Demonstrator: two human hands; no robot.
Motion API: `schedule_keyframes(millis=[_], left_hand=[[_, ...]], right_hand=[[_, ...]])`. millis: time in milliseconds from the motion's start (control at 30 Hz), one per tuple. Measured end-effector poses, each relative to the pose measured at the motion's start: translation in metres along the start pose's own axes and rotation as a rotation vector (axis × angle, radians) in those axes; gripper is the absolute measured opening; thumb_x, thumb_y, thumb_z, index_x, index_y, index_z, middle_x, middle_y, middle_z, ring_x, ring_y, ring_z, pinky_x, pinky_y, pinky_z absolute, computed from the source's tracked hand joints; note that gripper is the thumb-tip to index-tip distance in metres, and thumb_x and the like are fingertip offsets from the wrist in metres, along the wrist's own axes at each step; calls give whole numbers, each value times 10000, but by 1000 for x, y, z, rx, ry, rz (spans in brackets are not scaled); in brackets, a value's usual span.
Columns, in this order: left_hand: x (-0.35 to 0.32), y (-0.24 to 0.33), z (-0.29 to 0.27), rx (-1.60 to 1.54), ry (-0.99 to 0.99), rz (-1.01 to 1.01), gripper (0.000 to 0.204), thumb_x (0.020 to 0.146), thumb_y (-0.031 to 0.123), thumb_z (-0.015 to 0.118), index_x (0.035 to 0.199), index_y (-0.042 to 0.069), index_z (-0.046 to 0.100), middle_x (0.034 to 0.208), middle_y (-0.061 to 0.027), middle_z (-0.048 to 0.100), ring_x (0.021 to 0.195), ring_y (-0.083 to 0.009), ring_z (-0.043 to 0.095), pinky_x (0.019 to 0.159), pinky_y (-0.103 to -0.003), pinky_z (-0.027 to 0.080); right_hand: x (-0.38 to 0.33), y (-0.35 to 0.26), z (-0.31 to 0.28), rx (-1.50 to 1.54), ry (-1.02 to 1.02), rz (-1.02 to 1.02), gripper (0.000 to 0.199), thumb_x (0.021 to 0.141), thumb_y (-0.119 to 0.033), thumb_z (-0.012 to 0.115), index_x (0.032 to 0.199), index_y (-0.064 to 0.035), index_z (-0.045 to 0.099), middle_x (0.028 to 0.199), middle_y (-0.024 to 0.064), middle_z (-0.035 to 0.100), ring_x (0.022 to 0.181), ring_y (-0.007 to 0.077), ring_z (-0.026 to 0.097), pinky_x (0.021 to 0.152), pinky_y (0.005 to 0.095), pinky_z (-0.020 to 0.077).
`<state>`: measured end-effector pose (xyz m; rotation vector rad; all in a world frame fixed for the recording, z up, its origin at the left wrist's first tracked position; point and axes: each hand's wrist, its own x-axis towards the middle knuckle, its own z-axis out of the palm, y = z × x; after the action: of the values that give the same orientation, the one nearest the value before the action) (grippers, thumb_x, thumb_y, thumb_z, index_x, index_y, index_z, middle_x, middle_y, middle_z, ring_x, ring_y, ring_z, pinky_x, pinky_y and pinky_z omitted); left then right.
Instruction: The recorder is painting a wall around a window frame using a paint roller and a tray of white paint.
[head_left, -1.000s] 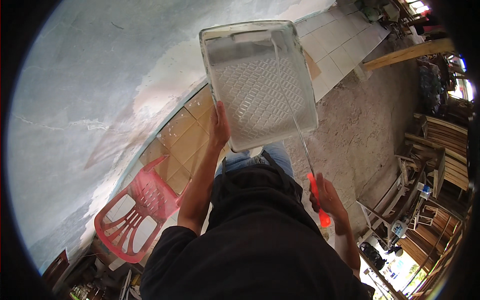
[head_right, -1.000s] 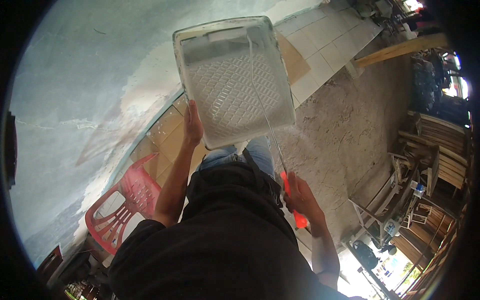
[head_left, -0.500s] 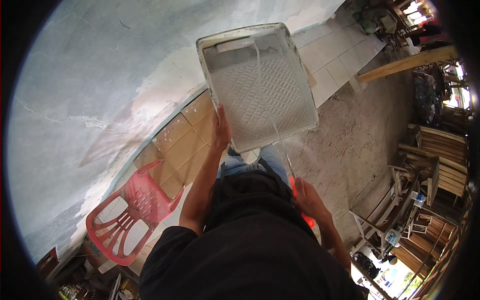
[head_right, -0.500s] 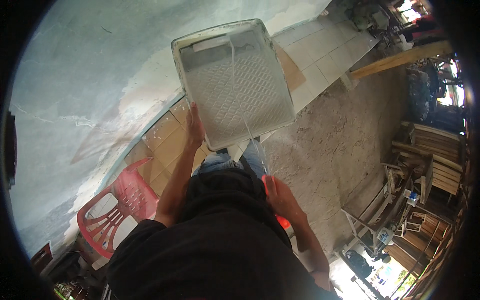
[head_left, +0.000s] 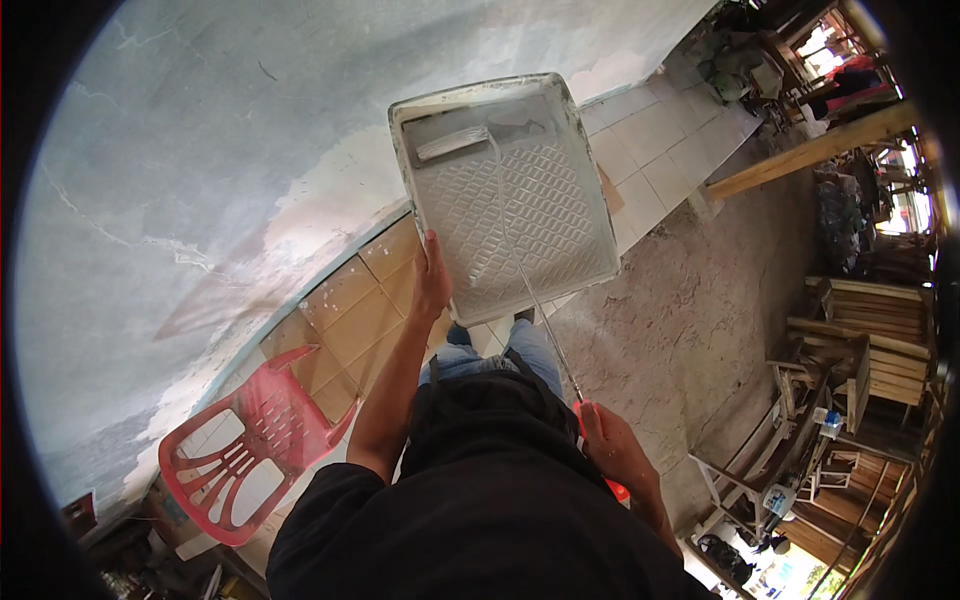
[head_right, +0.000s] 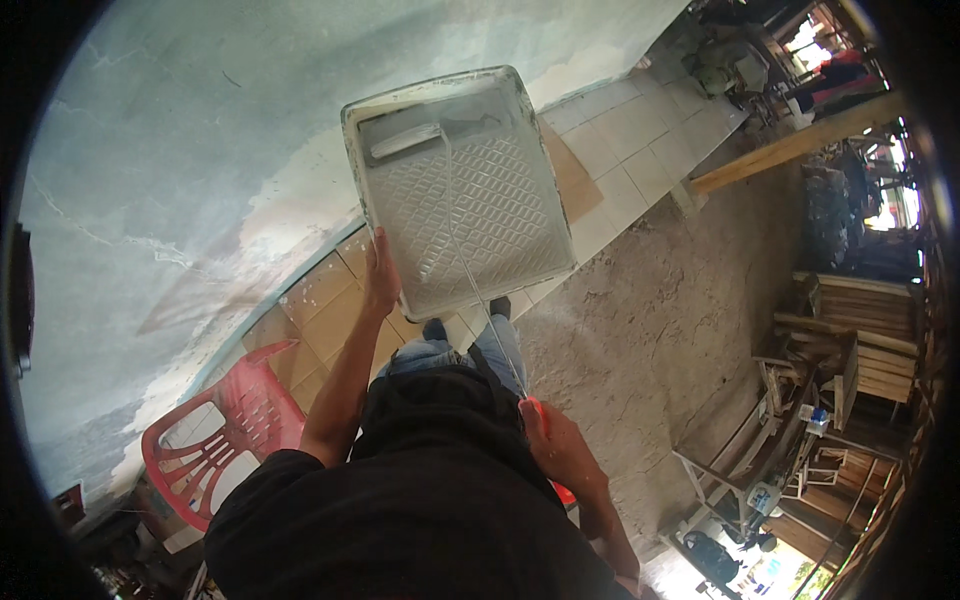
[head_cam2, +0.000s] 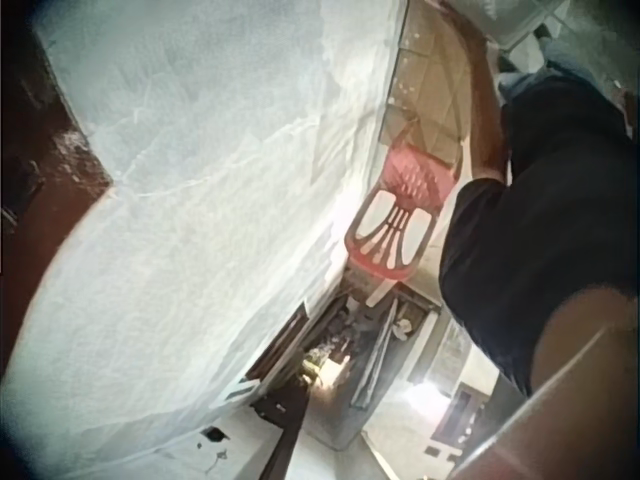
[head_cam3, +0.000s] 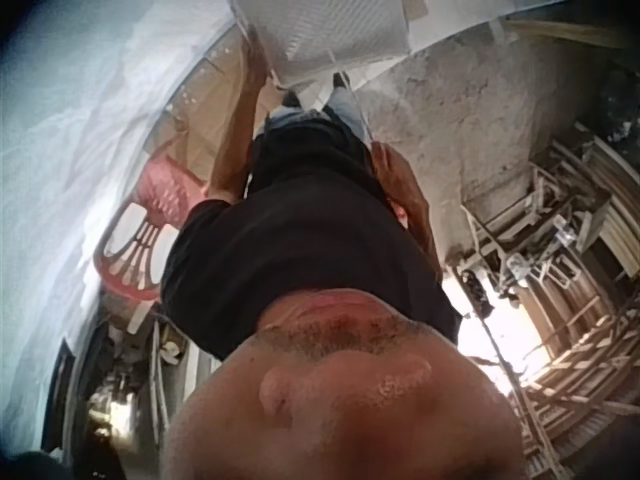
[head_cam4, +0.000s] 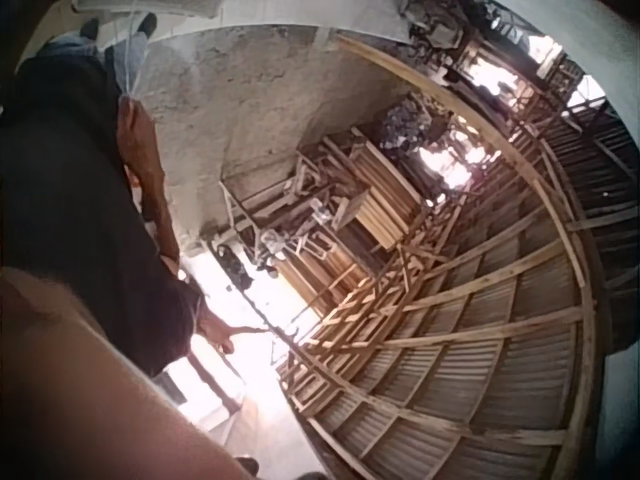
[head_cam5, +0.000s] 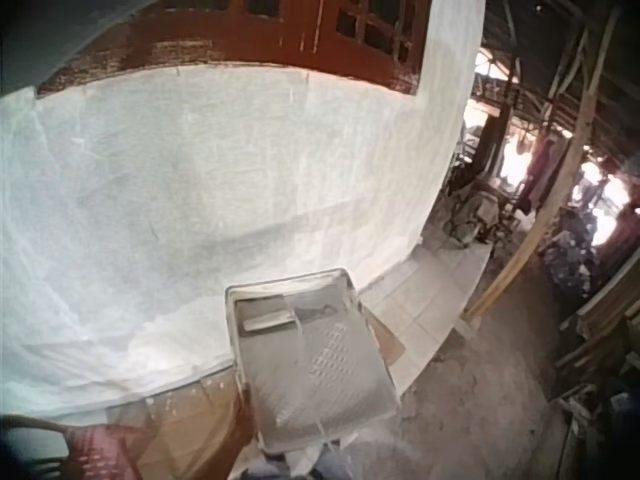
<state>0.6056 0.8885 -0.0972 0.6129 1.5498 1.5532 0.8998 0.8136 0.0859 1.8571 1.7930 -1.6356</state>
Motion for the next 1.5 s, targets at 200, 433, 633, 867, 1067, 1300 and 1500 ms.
schedule_keyframes(millis=[200, 433, 633, 867, 1067, 1300, 1500], left_hand=[[-10, 12, 16, 31, 83, -16, 684, 986, 517, 291, 1250, -92, 456, 1134, -165, 556, 1041, -223, 506, 926, -308, 376], [-4, 10, 1, 37, 87, -27, 682, 989, 508, 280, 1272, -93, 434, 1196, -182, 539, 1082, -251, 510, 951, -319, 368], [-4, 19, -1, 190, 75, 83, 661, 997, 490, 276, 1279, -86, 438, 1246, -165, 518, 1131, -234, 490, 977, -322, 354], [12, 10, -8, 152, 128, 49, 646, 999, 484, 280, 1236, -90, 455, 1162, -154, 535, 1037, -216, 488, 922, -313, 370], [17, 1, -17, 123, 99, 108, 607, 1001, 475, 285, 1143, -72, 506, 1020, -117, 550, 899, -180, 470, 838, -302, 389], [15, -2, -9, 268, 2, 106, 599, 1002, 459, 306, 1182, -81, 490, 1066, -127, 555, 955, -182, 486, 884, -299, 376], [36, -6, -11, 258, 69, 90, 669, 996, 480, 290, 1257, -116, 444, 1228, -190, 531, 1127, -245, 494, 982, -311, 347]], right_hand=[[29, 12, 15, 112, 37, -53, 503, 980, -439, 377, 940, 22, 575, 779, 170, 595, 756, 274, 574, 732, 392, 441], [16, 43, -15, 229, 190, 113, 502, 980, -461, 369, 782, -24, 518, 585, 44, 485, 526, 150, 497, 523, 321, 419], [23, 59, -10, 373, 59, 180, 494, 980, -512, 319, 774, -83, 451, 545, 4, 427, 415, 87, 408, 376, 258, 339], [-42, 104, 1, 439, -16, 233, 521, 965, -545, 325, 743, -91, 452, 500, -8, 405, 384, 92, 407, 355, 270, 334], [-36, 113, 13, 454, -66, 250, 520, 968, -546, 305, 761, -93, 454, 509, 1, 421, 382, 95, 411, 358, 265, 341], [-21, 117, 10, 610, -113, 363, 531, 968, -558, 287, 771, -93, 453, 553, 5, 427, 438, 107, 429, 405, 271, 361], [-44, 187, 30, 762, -129, 427, 549, 916, -622, 372, 827, -97, 503, 546, 9, 436, 421, 101, 410, 389, 260, 339]])
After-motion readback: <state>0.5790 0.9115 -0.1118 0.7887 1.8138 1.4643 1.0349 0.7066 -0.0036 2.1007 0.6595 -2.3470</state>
